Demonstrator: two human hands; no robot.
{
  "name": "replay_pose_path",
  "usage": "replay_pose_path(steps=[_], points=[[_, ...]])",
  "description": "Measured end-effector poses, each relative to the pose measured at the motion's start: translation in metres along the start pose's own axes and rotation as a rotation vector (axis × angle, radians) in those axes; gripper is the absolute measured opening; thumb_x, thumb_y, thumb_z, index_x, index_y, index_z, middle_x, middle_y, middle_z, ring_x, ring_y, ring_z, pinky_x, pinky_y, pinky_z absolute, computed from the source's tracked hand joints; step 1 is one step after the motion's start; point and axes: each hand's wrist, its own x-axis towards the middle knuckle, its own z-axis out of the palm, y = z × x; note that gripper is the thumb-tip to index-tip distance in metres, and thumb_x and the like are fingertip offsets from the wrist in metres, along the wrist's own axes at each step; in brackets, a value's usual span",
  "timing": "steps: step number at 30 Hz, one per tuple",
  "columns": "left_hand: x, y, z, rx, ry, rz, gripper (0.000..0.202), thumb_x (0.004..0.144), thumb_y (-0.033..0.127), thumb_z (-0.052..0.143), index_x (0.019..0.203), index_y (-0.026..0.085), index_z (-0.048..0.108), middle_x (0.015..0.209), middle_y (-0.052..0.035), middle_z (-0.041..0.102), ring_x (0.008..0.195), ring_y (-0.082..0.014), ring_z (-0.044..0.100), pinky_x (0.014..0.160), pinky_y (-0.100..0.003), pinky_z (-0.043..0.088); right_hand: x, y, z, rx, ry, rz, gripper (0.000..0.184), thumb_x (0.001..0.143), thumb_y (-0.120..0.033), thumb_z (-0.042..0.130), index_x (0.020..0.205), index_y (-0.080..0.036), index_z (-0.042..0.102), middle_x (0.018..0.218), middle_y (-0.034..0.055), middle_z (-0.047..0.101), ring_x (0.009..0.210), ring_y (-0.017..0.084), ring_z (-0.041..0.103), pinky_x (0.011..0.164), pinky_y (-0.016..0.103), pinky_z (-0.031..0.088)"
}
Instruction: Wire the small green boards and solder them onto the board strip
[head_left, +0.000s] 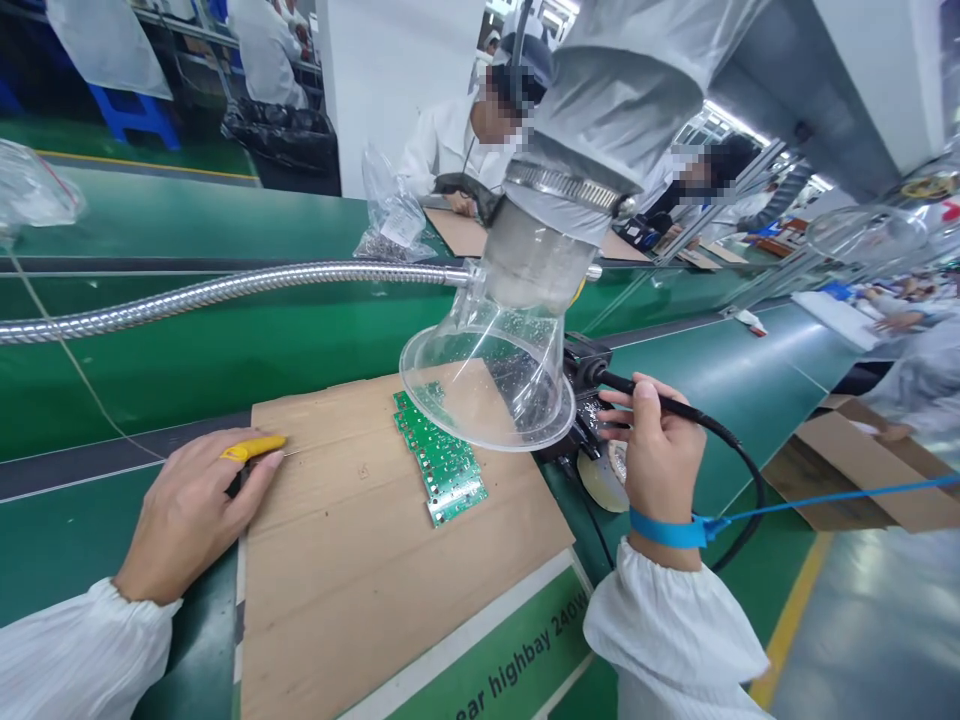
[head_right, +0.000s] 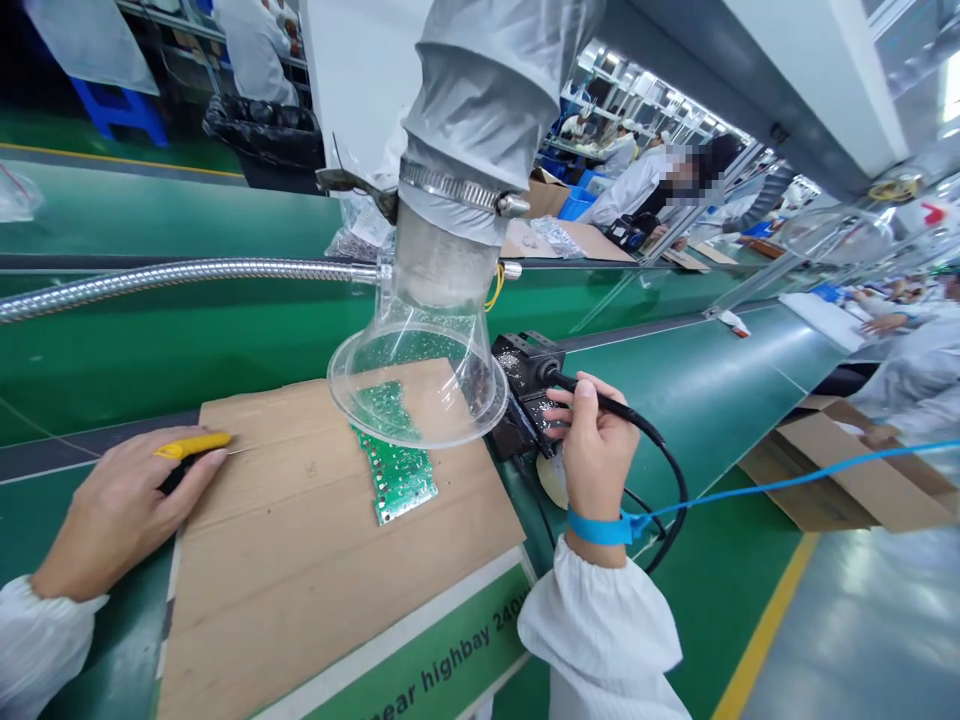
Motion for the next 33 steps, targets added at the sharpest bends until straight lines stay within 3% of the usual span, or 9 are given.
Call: replay_pose_path(steps=[5,15,18,21,23,25,28,30,33], points=[[0.0,0.001,-0.001,-0.014,-0.006,-0.006,0.041,0.101,0.048,0.048,0.106,0.015,0.071,0.111,-0.0142,0.075,0.105,-0.0296,0.067,0.096,-0.042,0.05,0.001,0.005,-0.005,0.192,0.001,0.185,0.055,0.077,-0.059,0.08,0.113,-0.019,0.064,0.087,0.0033,0.078,0.054,0.012,0.068,0.038,0.018,0.052],[0.0,0.002,-0.002,-0.047,0.03,-0.001,0.036,0.099,0.045,0.054,0.109,0.015,0.071,0.111,-0.0138,0.075,0.107,-0.0302,0.068,0.096,-0.042,0.05,-0.011,0.006,-0.004,0.298,-0.007,0.252,0.062,0.072,-0.055,0.086,0.119,-0.021,0.062,0.093,0.0027,0.078,0.053,0.01,0.066,0.037,0.016,0.051],[0.002,0.005,-0.005,-0.081,0.07,0.023,0.028,0.097,0.039,0.059,0.108,0.017,0.071,0.111,-0.0126,0.075,0.107,-0.0291,0.069,0.098,-0.042,0.05,-0.026,0.006,-0.006,0.307,0.023,0.264,0.051,0.074,-0.055,0.084,0.106,-0.021,0.063,0.088,0.0004,0.076,0.053,0.009,0.064,0.036,0.014,0.047],[0.003,0.008,-0.01,-0.084,0.127,0.06,0.023,0.095,0.037,0.062,0.105,0.018,0.071,0.108,-0.0123,0.075,0.106,-0.0304,0.069,0.097,-0.044,0.05,-0.048,0.008,-0.007,0.282,-0.021,0.287,0.041,0.081,-0.059,0.077,0.088,-0.021,0.06,0.065,-0.0055,0.064,0.044,0.009,0.056,0.033,0.016,0.041],[0.001,0.008,-0.011,-0.06,0.182,0.081,0.021,0.094,0.037,0.063,0.101,0.019,0.071,0.099,-0.0113,0.076,0.097,-0.03,0.069,0.088,-0.043,0.05,-0.062,0.013,-0.006,0.234,-0.092,0.303,0.043,0.085,-0.063,0.071,0.08,-0.021,0.06,0.056,-0.0067,0.057,0.041,0.01,0.053,0.035,0.019,0.041],[-0.002,0.009,-0.011,-0.04,0.225,0.084,0.017,0.093,0.036,0.065,0.089,0.021,0.069,0.082,-0.0069,0.073,0.079,-0.025,0.067,0.074,-0.037,0.048,-0.073,0.021,-0.004,0.141,-0.149,0.29,0.047,0.088,-0.066,0.067,0.076,-0.021,0.062,0.055,-0.0038,0.059,0.045,0.012,0.056,0.042,0.023,0.047],[-0.007,0.009,-0.008,0.004,0.254,0.058,0.042,0.093,0.036,0.065,0.057,0.023,0.048,0.051,0.0024,0.05,0.049,-0.0145,0.048,0.053,-0.03,0.034,-0.084,0.034,-0.003,-0.079,-0.204,0.171,0.051,0.091,-0.066,0.062,0.071,-0.019,0.068,0.062,0.0022,0.067,0.058,0.017,0.063,0.057,0.029,0.053],[-0.007,0.01,-0.006,0.019,0.224,0.068,0.056,0.095,0.037,0.063,0.049,0.023,0.034,0.042,0.0049,0.034,0.04,-0.0113,0.034,0.047,-0.03,0.025,-0.089,0.042,-0.003,-0.199,-0.229,0.094,0.051,0.094,-0.064,0.06,0.069,-0.02,0.069,0.066,0.0036,0.07,0.064,0.02,0.066,0.064,0.032,0.054],[-0.004,0.011,-0.004,-0.013,0.124,0.115,0.06,0.098,0.044,0.058,0.047,0.022,0.034,0.042,0.0051,0.032,0.037,-0.01,0.03,0.046,-0.031,0.023,-0.095,0.054,-0.004,-0.288,-0.256,0.029,0.047,0.097,-0.058,0.058,0.071,-0.021,0.07,0.072,0.004,0.073,0.071,0.022,0.068,0.069,0.033,0.053]])
